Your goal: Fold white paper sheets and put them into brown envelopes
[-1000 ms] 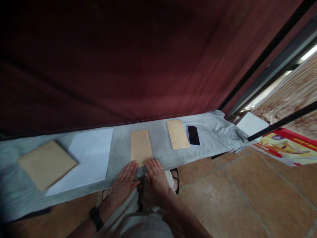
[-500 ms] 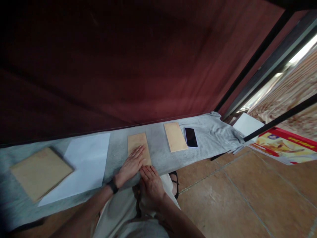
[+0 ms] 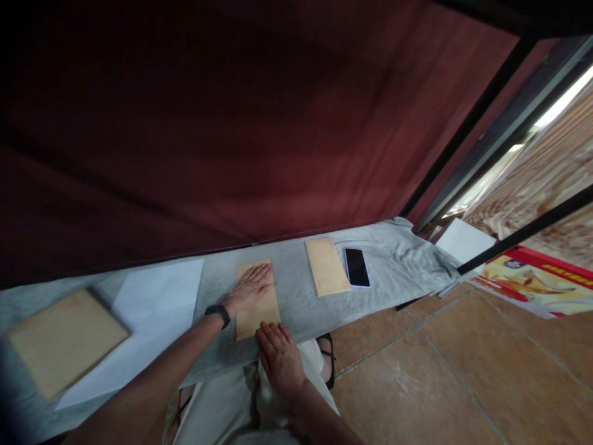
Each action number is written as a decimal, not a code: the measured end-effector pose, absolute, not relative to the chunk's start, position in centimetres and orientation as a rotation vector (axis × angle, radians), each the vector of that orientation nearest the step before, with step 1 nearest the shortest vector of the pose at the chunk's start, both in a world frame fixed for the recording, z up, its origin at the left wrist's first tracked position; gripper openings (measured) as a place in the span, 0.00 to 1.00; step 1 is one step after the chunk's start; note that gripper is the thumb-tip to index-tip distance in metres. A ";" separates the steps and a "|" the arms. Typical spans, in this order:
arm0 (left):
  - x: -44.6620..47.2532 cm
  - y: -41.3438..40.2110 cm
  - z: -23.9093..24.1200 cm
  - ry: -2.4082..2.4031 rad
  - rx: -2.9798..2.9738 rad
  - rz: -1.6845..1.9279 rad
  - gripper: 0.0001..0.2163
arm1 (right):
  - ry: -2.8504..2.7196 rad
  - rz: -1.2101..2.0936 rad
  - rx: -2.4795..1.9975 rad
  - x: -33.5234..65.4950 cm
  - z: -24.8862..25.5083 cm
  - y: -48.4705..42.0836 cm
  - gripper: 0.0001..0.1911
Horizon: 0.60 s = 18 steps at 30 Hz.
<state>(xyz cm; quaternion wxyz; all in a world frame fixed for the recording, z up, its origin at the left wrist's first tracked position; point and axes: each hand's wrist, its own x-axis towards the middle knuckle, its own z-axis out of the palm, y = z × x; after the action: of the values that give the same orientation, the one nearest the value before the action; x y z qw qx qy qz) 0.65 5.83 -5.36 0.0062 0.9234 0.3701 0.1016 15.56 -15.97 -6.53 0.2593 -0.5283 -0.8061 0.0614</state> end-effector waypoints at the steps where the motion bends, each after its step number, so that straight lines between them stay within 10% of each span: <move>1: 0.6 5.5 -5.3 1.140 2.896 0.308 0.30 | -2.183 0.170 -1.431 15.6 -6.5 -16.0 0.28; 18: -1.4 -2.8 -5.4 0.895 2.917 0.317 0.26 | -2.146 0.137 -1.397 15.5 -7.1 -15.8 0.24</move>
<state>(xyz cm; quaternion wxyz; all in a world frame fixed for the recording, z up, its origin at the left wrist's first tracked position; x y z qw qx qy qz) -1.36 -2.83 -5.37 0.0372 0.9503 0.2914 0.1033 15.54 -15.84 -7.14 0.2847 -0.5223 -0.8022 0.0513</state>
